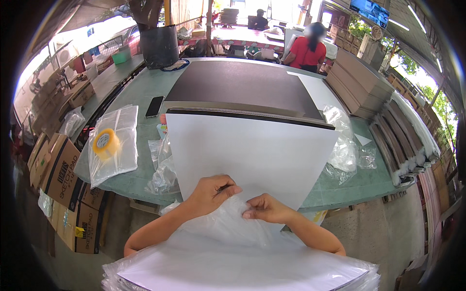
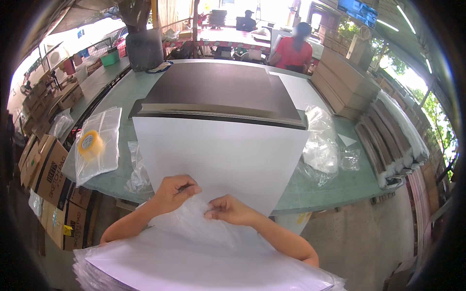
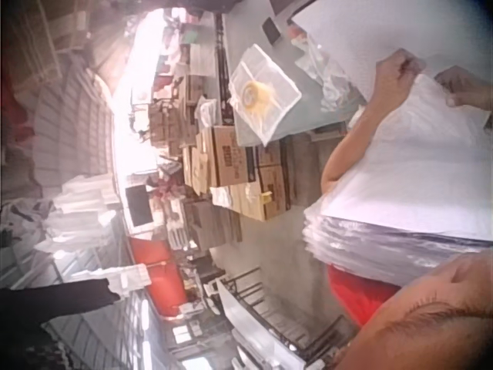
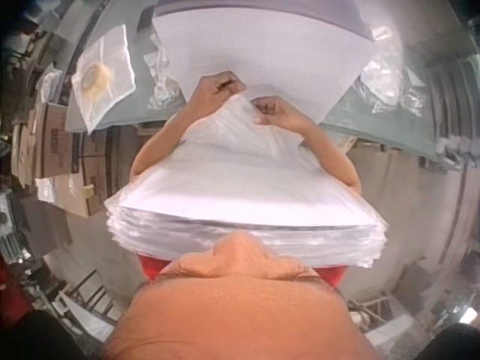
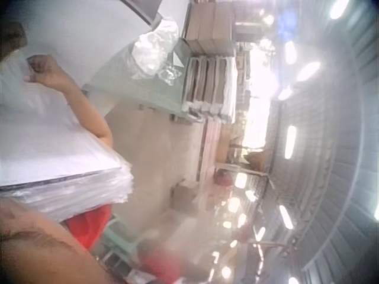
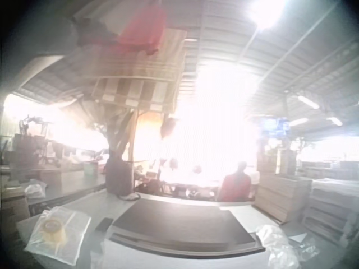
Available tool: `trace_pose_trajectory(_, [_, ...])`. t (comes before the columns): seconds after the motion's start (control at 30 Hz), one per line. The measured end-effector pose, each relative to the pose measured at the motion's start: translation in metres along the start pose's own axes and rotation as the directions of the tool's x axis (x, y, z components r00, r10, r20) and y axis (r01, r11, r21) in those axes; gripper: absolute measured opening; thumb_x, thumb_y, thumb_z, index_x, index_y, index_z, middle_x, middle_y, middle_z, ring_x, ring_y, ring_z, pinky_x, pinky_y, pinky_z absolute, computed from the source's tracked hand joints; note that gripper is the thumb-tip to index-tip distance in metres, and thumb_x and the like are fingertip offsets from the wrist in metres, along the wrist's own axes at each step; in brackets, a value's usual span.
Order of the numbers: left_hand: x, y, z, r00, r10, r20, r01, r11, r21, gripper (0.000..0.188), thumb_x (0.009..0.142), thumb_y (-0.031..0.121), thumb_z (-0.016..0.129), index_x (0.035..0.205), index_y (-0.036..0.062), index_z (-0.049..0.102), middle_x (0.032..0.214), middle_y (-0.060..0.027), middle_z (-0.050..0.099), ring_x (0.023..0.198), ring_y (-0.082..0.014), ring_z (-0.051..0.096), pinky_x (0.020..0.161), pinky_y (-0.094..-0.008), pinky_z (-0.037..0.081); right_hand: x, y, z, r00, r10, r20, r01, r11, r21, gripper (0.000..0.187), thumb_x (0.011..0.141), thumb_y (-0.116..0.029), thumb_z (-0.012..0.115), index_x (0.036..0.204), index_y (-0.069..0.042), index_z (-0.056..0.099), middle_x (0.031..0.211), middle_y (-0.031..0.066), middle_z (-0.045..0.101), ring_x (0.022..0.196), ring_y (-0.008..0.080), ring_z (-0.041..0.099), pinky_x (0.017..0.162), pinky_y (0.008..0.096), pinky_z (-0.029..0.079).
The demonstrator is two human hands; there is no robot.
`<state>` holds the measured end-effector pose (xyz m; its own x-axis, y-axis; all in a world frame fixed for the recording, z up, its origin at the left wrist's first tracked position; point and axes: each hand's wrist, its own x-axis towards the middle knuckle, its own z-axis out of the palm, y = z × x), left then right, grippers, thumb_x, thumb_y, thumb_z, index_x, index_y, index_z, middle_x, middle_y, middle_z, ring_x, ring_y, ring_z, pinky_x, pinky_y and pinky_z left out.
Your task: The person wraps individual dark rectangular sheets in clear plastic bags. They pull a sheet from a stack, slide it into a bag, and place the wrapped sheet on a growing pile. The process repeats for multiple sheets.
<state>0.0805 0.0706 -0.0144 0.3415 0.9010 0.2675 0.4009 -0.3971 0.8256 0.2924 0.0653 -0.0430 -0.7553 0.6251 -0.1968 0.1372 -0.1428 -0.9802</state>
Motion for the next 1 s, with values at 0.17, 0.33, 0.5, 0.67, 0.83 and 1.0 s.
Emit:
trace_pose_trajectory(0.17, [-0.009, 0.029, -0.022, 0.978, -0.187, -0.092, 0.196, 0.976, 0.100, 0.024, 0.074, 0.015, 0.063, 0.093, 0.0043, 0.055, 0.067, -0.0061, 0.053, 0.061, -0.0145, 0.049, 0.058, -0.0283, 0.041, -0.015, 0.007, -0.017, 0.996, 0.088, -0.014, -0.074, 0.904, 0.422, 0.038, 0.074, -0.016, 0.064, 0.102, 0.006, 0.051, 0.088, 0.0077, 0.057, 0.080, 0.0122, 0.051, 0.067, 0.0262, 0.041])
trace_pose_trajectory(0.33, [-0.022, 0.042, 0.019, 0.949, -0.115, 0.294, 0.150, 0.984, -0.099, 0.041, 0.071, 0.015, 0.065, 0.108, 0.0072, 0.049, 0.064, -0.0057, 0.052, 0.055, -0.0126, 0.047, 0.052, -0.0252, 0.039, 0.008, 0.029, 0.017, 0.964, 0.168, -0.208, -0.091, 0.938, 0.335, 0.038, 0.074, -0.026, 0.065, 0.096, 0.003, 0.052, 0.076, 0.0052, 0.053, 0.071, 0.0111, 0.048, 0.063, 0.0254, 0.041])
trace_pose_trajectory(0.5, [-0.014, 0.013, 0.006, 0.915, -0.245, 0.321, 0.277, 0.959, -0.057, 0.039, 0.074, 0.007, 0.057, 0.112, 0.0072, 0.049, 0.095, -0.0068, 0.058, 0.063, -0.0171, 0.052, 0.059, -0.0259, 0.042, -0.001, 0.024, -0.001, 0.921, 0.296, -0.251, -0.133, 0.848, 0.513, 0.035, 0.080, -0.034, 0.058, 0.088, 0.000, 0.054, 0.075, 0.0017, 0.050, 0.067, 0.0077, 0.043, 0.055, 0.0241, 0.037])
trace_pose_trajectory(0.67, [-0.017, 0.005, 0.021, 0.964, 0.028, 0.263, -0.007, 0.997, -0.081, 0.032, 0.070, 0.001, 0.058, 0.102, 0.0040, 0.056, 0.082, -0.0088, 0.057, 0.073, -0.0179, 0.053, 0.060, -0.0268, 0.043, 0.002, 0.001, 0.020, 0.940, 0.168, -0.297, -0.041, 0.920, 0.390, 0.025, 0.084, -0.030, 0.053, 0.090, -0.006, 0.055, 0.075, 0.0012, 0.051, 0.067, 0.0071, 0.045, 0.054, 0.0213, 0.038])
trace_pose_trajectory(0.83, [-0.103, -0.125, -0.045, 0.995, -0.089, -0.039, 0.097, 0.895, 0.436, 0.021, 0.068, 0.003, 0.056, 0.089, 0.0010, 0.061, 0.086, -0.0140, 0.059, 0.080, -0.0289, 0.056, 0.071, -0.0358, 0.045, -0.077, 0.053, -0.077, 0.820, 0.145, -0.554, 0.375, 0.595, 0.711, 0.021, 0.084, -0.023, 0.052, 0.098, -0.007, 0.054, 0.081, 0.0030, 0.056, 0.069, 0.0101, 0.052, 0.061, 0.0233, 0.045])
trace_pose_trajectory(1.0, [-0.210, -0.164, -0.175, 0.416, -0.454, -0.788, 0.557, 0.812, -0.175, 0.024, 0.080, 0.015, 0.050, 0.092, -0.0051, 0.057, 0.087, -0.0108, 0.061, 0.079, -0.0180, 0.056, 0.073, -0.0302, 0.043, -0.139, 0.056, -0.092, 0.687, 0.176, -0.705, 0.266, 0.841, 0.470, 0.029, 0.078, -0.017, 0.057, 0.101, 0.000, 0.052, 0.096, 0.0112, 0.056, 0.078, 0.0181, 0.056, 0.068, 0.0278, 0.047])
